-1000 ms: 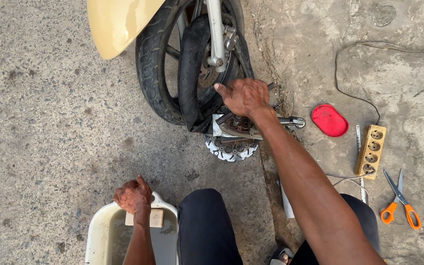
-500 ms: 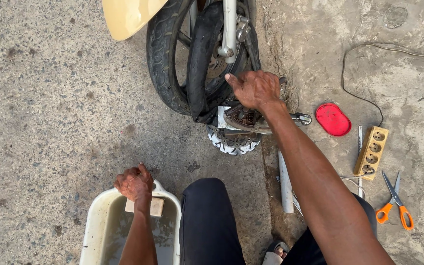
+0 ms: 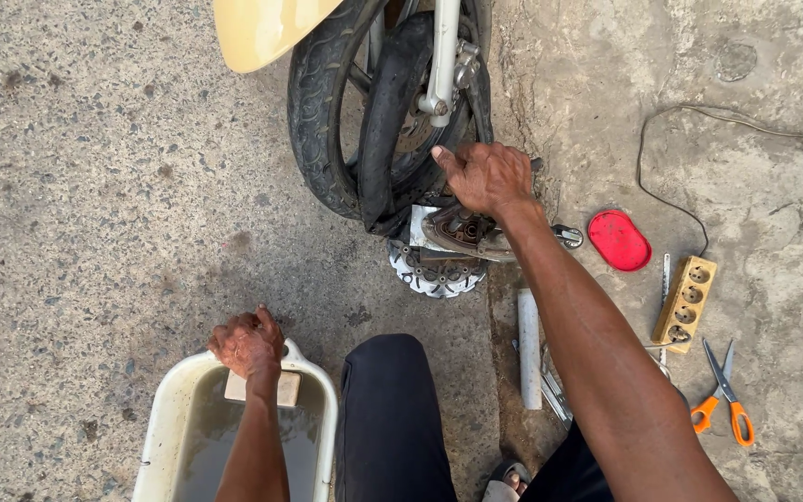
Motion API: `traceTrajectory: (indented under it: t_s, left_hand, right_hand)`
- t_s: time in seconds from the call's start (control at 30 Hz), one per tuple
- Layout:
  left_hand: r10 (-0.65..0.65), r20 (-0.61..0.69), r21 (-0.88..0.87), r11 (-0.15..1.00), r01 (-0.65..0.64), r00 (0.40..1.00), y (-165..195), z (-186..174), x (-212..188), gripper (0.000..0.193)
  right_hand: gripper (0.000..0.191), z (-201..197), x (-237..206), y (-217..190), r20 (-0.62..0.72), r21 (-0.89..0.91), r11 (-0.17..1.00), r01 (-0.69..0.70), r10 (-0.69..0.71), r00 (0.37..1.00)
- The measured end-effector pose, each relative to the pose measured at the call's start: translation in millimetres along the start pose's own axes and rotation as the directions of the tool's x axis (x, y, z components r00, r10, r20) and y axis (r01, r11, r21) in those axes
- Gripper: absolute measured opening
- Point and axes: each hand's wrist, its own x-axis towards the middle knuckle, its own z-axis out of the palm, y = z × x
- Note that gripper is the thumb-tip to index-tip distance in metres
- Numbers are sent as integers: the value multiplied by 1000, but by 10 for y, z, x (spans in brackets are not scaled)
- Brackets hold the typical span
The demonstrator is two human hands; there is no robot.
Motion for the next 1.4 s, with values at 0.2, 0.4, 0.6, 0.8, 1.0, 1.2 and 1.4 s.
traceTrajectory:
  t_s: [0.2, 0.4, 0.6, 0.8, 1.0, 1.2, 1.4]
  left_hand:
    - [10, -2, -10, 1000, -10, 1000, -11, 4, 10, 42]
    - [17, -30, -51, 999, -18, 999, -23, 24, -6, 41]
    - [13, -5, -27, 1000, -13, 1000, -16, 63, -3, 42]
    - [30, -31, -27, 999, -31, 999, -25, 82, 2, 41]
    - [32, -45, -48, 998, -34, 998, -33, 84, -8, 40]
    - [22, -30, -37, 999, -23, 999, -32, 116, 8, 41]
    - [14, -6, -4, 1000, -15, 1000, -44, 158, 21, 42]
  right_hand:
    - [58, -9, -5, -28, -22, -20, 1000, 5, -5, 1000]
    - [58, 7, 8, -14, -62, -25, 999, 36, -37, 997]
    - [59, 26, 13, 22, -61, -6, 999, 35, -36, 998]
    - [58, 57, 39, 36, -77, -8, 999, 50, -51, 996]
    - [60, 96, 61, 65, -114, -17, 997, 75, -76, 991]
    - [53, 154, 99, 108, -152, 29, 994, 102, -97, 984]
    - [50, 187, 135, 142, -209, 60, 987, 147, -131, 969]
